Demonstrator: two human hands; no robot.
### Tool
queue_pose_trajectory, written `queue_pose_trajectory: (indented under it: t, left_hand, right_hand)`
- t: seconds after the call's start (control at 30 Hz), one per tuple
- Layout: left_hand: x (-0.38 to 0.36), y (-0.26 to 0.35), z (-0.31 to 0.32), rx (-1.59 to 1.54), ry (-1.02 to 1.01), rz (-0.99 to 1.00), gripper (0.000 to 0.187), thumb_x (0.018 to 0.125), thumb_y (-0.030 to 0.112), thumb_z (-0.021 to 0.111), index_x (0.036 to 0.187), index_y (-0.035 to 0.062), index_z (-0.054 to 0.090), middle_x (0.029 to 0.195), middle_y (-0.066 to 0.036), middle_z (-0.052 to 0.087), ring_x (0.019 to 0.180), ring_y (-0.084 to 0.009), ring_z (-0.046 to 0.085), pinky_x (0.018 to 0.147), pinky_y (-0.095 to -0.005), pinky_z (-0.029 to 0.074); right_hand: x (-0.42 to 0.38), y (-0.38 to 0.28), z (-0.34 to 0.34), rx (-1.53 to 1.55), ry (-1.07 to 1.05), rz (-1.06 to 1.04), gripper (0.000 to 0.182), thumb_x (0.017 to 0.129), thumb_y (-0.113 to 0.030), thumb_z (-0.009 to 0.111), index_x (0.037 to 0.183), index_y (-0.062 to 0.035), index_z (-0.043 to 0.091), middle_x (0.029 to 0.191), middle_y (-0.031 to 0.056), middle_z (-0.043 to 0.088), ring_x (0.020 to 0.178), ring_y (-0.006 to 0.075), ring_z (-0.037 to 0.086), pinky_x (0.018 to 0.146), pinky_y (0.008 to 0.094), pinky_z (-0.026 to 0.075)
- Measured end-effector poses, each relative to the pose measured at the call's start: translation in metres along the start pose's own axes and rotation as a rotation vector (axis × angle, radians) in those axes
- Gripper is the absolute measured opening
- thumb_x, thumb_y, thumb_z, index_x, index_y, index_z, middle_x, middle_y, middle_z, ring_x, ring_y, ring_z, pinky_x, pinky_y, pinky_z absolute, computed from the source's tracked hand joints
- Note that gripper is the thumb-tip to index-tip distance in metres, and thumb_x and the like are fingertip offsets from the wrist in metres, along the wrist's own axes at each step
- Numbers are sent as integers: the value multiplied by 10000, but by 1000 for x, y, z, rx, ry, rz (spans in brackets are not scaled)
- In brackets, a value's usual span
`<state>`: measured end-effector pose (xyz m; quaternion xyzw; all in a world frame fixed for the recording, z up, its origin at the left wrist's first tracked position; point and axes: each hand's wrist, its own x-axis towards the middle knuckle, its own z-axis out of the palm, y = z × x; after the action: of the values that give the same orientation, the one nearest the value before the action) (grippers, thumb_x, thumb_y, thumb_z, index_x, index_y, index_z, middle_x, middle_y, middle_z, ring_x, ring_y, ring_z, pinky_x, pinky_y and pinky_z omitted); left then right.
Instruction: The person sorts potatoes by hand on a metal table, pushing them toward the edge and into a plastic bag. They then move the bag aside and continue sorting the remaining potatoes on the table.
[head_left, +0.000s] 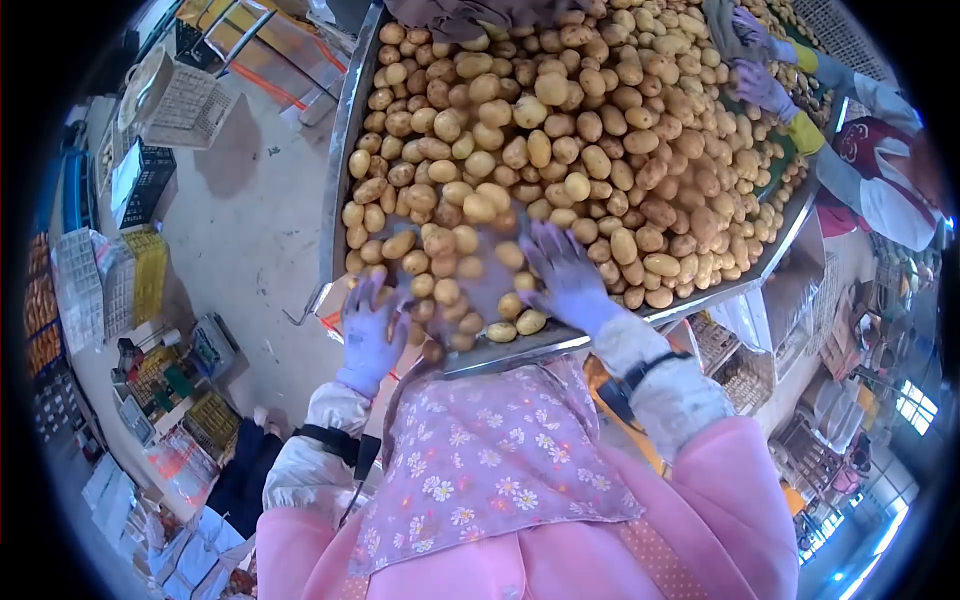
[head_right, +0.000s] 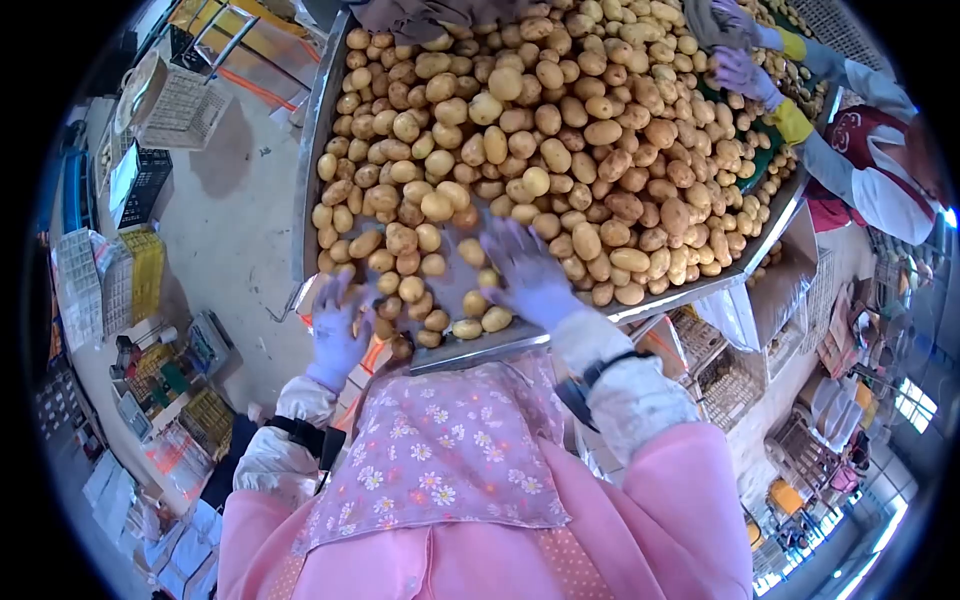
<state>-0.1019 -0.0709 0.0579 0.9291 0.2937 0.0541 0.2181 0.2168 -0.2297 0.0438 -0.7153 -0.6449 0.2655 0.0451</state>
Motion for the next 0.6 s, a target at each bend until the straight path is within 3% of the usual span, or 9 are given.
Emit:
queue_pose_trajectory:
  t: [0.07,0.13,0.17,0.27,0.3,0.37,0.47,0.5,0.6]
  left_hand:
    - [37,8,-1,-26,35,-57,455,870,196,698,1320,134,682,1493,-222,512,1339,-473,492,1127,-553,389]
    - [79,14,12,-332,209,-96,491,872,169,683,1360,134,651,1508,-216,499,1285,-478,533,1092,-539,428]
    - [94,18,20,-332,204,-91,491,872,169,683,1360,134,651,1508,-216,499,1285,-478,533,1092,-539,428]
    - [116,28,34,-297,197,-66,511,870,165,672,1379,151,636,1506,-211,498,1248,-463,556,1072,-515,447]
    - [110,30,33,-154,133,-56,523,867,163,669,1388,160,627,1499,-213,503,1233,-455,567,1056,-512,460]
    - [99,31,31,74,-6,-56,557,867,163,658,1420,188,596,1481,-218,513,1198,-435,597,997,-508,498]
    - [94,46,27,116,-187,-71,573,873,157,652,1440,202,577,1453,-211,532,1139,-424,635,931,-507,536]
    - [98,51,28,47,-116,-82,582,895,135,637,1459,253,549,1387,-207,574,1077,-414,654,892,-503,555]
    - [124,47,36,113,-155,-67,544,907,135,624,1435,257,565,1328,-204,596,1039,-408,669,853,-499,567]
  right_hand:
    - [38,-8,2,341,433,161,815,915,-592,644,1602,-292,323,1696,178,205,1527,487,220,1185,647,302]
    - [77,-47,-33,31,164,403,837,923,-609,639,1613,-290,288,1690,191,209,1500,548,222,1168,653,325]
    - [83,-46,-19,-32,230,371,866,910,-608,657,1618,-292,271,1681,197,228,1479,594,218,1141,643,369]
    - [39,-24,-9,-28,103,36,746,920,-470,686,1576,-271,392,1645,196,314,1513,493,255,1190,561,335]
    - [12,-15,5,9,180,-28,678,919,-389,686,1542,-257,453,1635,188,337,1510,425,304,1195,527,335]
    - [-33,-20,-3,-25,153,53,636,922,-361,677,1517,-241,486,1627,181,355,1487,396,353,1181,523,351]
    - [-76,-53,7,-152,66,205,556,939,-325,651,1471,-209,539,1614,182,372,1461,379,388,1192,531,332]
    - [-80,-57,8,-154,69,209,556,939,-325,651,1471,-209,539,1614,182,372,1461,379,388,1192,531,332]
    - [-84,-58,15,166,118,177,517,962,-284,646,1455,-155,561,1594,178,419,1441,408,430,1170,503,380]
